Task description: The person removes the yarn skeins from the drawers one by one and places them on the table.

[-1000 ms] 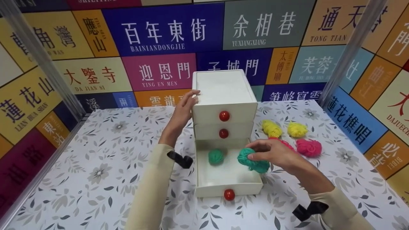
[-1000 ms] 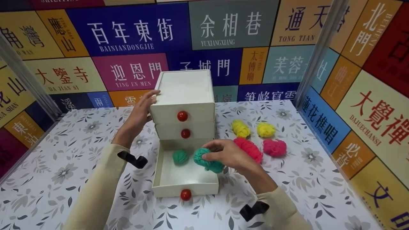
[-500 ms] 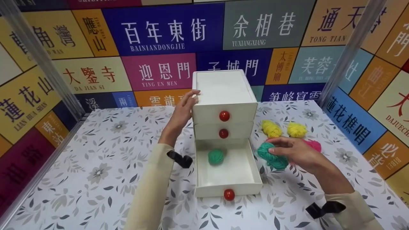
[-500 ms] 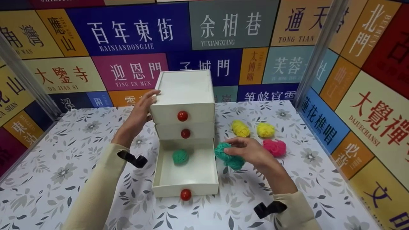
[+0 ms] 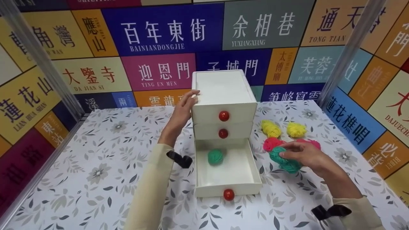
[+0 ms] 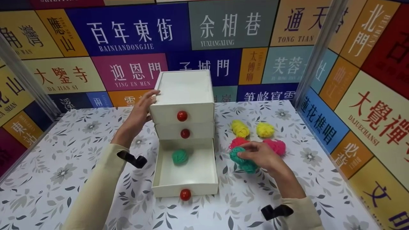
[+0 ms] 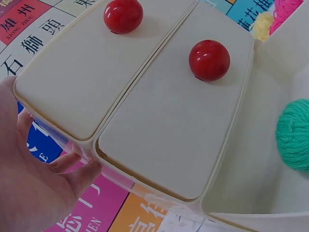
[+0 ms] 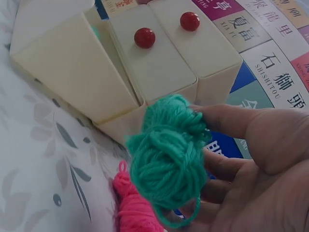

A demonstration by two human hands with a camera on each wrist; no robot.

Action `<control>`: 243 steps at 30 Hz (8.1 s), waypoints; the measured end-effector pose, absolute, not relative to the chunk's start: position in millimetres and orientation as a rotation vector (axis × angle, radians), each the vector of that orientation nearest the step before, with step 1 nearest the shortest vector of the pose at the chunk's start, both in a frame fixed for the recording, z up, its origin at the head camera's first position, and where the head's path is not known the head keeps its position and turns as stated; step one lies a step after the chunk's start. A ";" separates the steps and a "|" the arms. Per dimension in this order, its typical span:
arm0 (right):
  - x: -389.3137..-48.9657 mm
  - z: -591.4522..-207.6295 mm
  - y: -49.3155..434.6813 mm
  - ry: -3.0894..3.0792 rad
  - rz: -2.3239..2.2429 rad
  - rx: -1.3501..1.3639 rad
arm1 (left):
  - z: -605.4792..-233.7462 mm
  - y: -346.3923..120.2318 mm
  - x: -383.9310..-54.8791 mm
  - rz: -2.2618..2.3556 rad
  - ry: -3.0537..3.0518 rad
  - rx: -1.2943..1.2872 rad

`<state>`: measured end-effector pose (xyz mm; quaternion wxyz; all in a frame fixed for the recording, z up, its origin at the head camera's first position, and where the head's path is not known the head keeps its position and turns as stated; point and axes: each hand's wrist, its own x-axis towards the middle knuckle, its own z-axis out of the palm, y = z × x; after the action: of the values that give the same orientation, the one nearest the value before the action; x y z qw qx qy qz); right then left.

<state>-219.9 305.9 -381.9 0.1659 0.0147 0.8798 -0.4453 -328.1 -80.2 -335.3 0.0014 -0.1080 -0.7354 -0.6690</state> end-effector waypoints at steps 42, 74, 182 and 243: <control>-221.3 -390.8 310.6 2.690 -1.017 0.078 | -336.6 -79.2 -329.1 -2.101 -2.295 -0.333; -226.8 -366.3 211.5 2.716 -1.305 -0.168 | -336.8 -80.7 -329.5 -2.129 -2.270 -0.349; -244.5 -374.0 175.4 1.997 -1.623 -0.180 | -335.4 -76.5 -329.8 -2.088 -2.303 -0.323; -197.7 -423.0 406.8 1.951 -2.003 0.287 | -333.3 -80.5 -328.6 -2.100 -2.323 -0.293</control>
<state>-197.7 406.8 -423.0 0.1645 0.1007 0.6846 -0.7029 -328.6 -80.5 -333.3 -0.0018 -0.0932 -0.7385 -0.6678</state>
